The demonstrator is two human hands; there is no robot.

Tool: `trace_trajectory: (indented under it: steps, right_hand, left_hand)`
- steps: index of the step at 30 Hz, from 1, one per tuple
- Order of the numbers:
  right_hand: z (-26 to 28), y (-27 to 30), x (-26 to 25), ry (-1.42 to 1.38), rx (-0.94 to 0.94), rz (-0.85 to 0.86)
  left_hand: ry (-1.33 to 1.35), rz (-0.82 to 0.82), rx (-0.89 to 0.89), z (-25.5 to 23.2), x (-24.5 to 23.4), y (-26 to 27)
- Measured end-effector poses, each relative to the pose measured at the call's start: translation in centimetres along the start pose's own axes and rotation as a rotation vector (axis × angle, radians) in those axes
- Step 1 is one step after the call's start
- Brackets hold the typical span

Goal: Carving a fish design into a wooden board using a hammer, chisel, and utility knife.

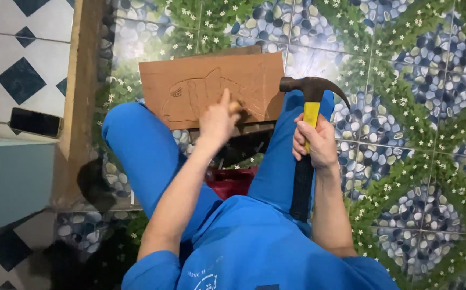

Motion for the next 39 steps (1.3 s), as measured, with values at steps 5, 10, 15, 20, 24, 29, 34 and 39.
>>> trace_trajectory:
  steps: [5,10,15,20,24,29,34,39]
  right_hand:
    - [0.3,0.0,-0.7,-0.012,0.021,0.014]
    - [0.1,-0.3,-1.7,-0.073,0.024,0.011]
    - [0.2,-0.1,-3.6,-0.234,-0.01,0.033]
    - [0.4,0.4,-5.8,-0.237,-0.053,0.0]
    - [0.3,0.5,-6.6,-0.283,-0.059,0.005]
    - [0.5,0.3,-6.7,-0.302,-0.047,0.02]
    - [0.4,0.4,-7.0,-0.3,-0.039,0.021]
    - [0.4,0.5,-7.1,-0.302,-0.04,0.028]
  left_hand:
    - [-0.187,-0.034,0.103,-1.7,3.7,2.5]
    - [-0.072,0.037,0.345,-3.7,2.4,5.2]
    - [0.12,-0.171,0.692,-9.3,0.3,6.6]
    - [0.082,-0.651,0.779,-12.0,-1.3,5.5]
    - [0.147,-0.614,0.795,-11.7,-0.2,2.5]
    - [0.151,-0.603,0.77,-10.6,1.7,1.3]
    - [0.173,-0.638,0.786,-10.6,0.9,1.5]
    - [0.212,-0.639,0.769,-10.6,1.5,0.9]
Point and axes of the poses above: each hand's wrist, its own y-axis away from the middle knuckle, its own x-axis out of the palm, z = x × y, the point moved 3 cm from there along -y, towards the middle knuckle, and after that the axes turned 15 degrees about -y, right-handed, at the moved point
